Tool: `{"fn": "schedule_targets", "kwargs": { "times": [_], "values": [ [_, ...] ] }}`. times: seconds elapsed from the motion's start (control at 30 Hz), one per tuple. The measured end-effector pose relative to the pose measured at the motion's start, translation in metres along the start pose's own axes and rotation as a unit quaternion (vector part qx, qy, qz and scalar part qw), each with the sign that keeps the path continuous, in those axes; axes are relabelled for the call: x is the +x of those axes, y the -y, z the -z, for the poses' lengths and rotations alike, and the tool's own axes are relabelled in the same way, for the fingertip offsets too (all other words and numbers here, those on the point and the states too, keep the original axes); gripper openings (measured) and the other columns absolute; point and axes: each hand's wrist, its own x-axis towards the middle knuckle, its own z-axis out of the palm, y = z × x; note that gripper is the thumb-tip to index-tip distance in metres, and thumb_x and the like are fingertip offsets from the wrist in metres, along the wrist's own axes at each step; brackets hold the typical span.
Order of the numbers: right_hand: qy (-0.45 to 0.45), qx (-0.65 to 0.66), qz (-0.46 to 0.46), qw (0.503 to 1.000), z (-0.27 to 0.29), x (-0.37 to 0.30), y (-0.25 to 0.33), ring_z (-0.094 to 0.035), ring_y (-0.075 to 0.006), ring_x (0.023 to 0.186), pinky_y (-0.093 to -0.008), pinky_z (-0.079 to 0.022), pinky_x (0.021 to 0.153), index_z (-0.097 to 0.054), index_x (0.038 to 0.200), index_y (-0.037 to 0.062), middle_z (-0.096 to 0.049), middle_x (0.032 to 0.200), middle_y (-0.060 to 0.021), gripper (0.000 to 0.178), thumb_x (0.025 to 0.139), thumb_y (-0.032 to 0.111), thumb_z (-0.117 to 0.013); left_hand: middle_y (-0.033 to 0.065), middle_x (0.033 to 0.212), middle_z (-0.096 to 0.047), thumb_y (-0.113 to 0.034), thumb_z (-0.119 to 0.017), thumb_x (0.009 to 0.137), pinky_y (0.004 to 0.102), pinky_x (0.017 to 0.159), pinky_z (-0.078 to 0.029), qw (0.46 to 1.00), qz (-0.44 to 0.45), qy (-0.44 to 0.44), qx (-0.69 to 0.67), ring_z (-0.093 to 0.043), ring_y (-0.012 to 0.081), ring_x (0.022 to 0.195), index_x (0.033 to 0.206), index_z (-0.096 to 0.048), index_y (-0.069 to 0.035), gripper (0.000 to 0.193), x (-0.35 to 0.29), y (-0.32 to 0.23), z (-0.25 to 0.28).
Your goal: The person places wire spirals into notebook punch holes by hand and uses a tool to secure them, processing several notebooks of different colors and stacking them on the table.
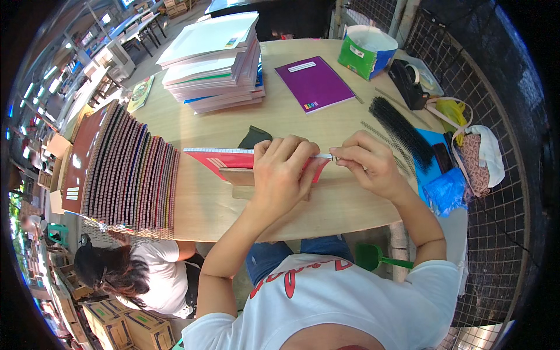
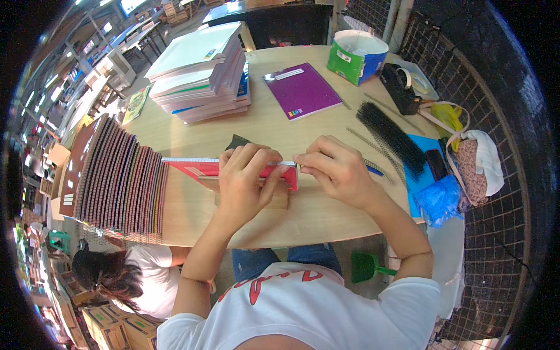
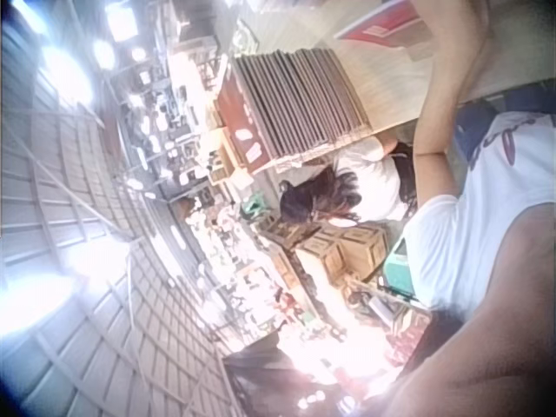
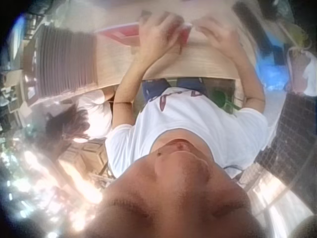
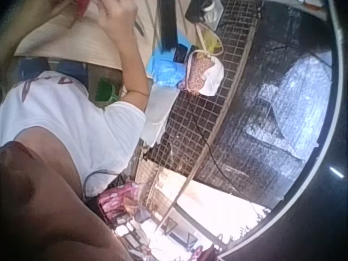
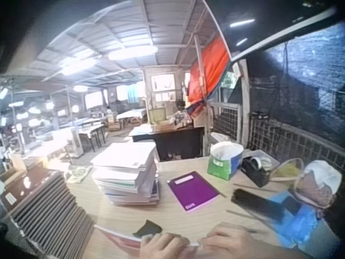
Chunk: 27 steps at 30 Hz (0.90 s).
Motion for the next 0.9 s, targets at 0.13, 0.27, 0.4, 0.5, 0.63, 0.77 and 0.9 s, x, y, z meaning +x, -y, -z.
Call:
{"fn": "schedule_targets", "kwargs": {
  "times": [0.13,0.27,0.4,0.5,0.63,0.77,0.9],
  "values": [
    [-0.016,-0.038,0.048,0.998,-0.002,-0.005,-0.007,-0.061,-0.0238,0.070,-0.0349,-0.048,0.060,-0.068,0.098,0.0011,-0.061,0.083,-0.0094,0.016,0.082,0.003,-0.069,0.0005,0.085,-0.062,-0.015,-0.074,0.079,0.0349,0.074,-0.037,1.000,-0.007,-0.001,0.002,-0.059,0.0204,0.080,0.088,-0.063,-0.011,0.014,0.001,0.000,-0.002],
    [0.045,0.074,-0.134,0.987,0.004,-0.001,0.004,-0.061,-0.0205,0.072,-0.0334,-0.048,0.060,-0.067,0.097,-0.0005,-0.062,0.085,-0.0094,0.012,0.086,0.003,-0.066,0.0019,0.087,-0.062,-0.015,-0.073,0.080,0.0354,0.076,-0.038,1.000,-0.001,-0.005,0.003,-0.059,0.0216,0.081,0.091,-0.064,-0.011,0.015,0.000,0.001,-0.005],
    [0.082,0.135,-0.172,0.972,0.013,0.010,0.001,-0.061,-0.0189,0.072,-0.0317,-0.048,0.063,-0.065,0.101,-0.0007,-0.062,0.083,-0.0103,0.014,0.089,0.006,-0.064,0.0040,0.090,-0.060,-0.012,-0.071,0.079,0.0379,0.078,-0.040,1.000,0.016,0.021,-0.014,-0.058,0.0229,0.083,0.092,-0.063,-0.011,0.015,0.000,0.002,0.001],
    [0.117,0.117,-0.167,0.972,0.013,0.014,0.004,-0.061,-0.0217,0.072,-0.0328,-0.048,0.065,-0.063,0.103,-0.0008,-0.062,0.084,-0.0114,0.018,0.088,0.010,-0.066,0.0042,0.088,-0.059,-0.011,-0.071,0.077,0.0382,0.079,-0.040,1.000,0.007,0.027,0.000,-0.057,0.0236,0.083,0.093,-0.063,-0.012,0.017,-0.002,0.003,0.002],
    [0.121,0.078,-0.096,0.985,0.013,0.015,-0.001,-0.063,-0.0288,0.074,-0.0366,-0.049,0.067,-0.061,0.097,0.0005,-0.060,0.086,-0.0113,0.022,0.085,0.016,-0.070,0.0046,0.086,-0.059,-0.009,-0.072,0.079,0.0370,0.078,-0.040,0.999,0.010,0.037,-0.012,-0.059,0.0244,0.081,0.091,-0.064,-0.010,0.014,-0.002,0.000,0.002],
    [0.060,0.066,-0.093,0.992,0.004,0.020,0.012,-0.062,-0.0323,0.075,-0.0389,-0.049,0.066,-0.060,0.092,0.0020,-0.059,0.084,-0.0109,0.019,0.084,0.016,-0.070,0.0046,0.084,-0.057,-0.008,-0.073,0.077,0.0364,0.077,-0.041,1.000,0.003,0.017,-0.004,-0.058,0.0243,0.080,0.090,-0.064,-0.010,0.016,-0.004,-0.001,0.000],
    [0.077,-0.004,-0.077,0.994,0.000,0.015,0.009,-0.062,-0.0313,0.078,-0.0393,-0.049,0.066,-0.061,0.090,0.0040,-0.060,0.086,-0.0103,0.018,0.081,0.015,-0.072,0.0044,0.082,-0.056,-0.005,-0.072,0.074,0.0355,0.074,-0.041,1.000,-0.005,0.004,-0.018,-0.058,0.0239,0.078,0.089,-0.065,-0.010,0.018,-0.003,-0.002,-0.001]
  ]
}}
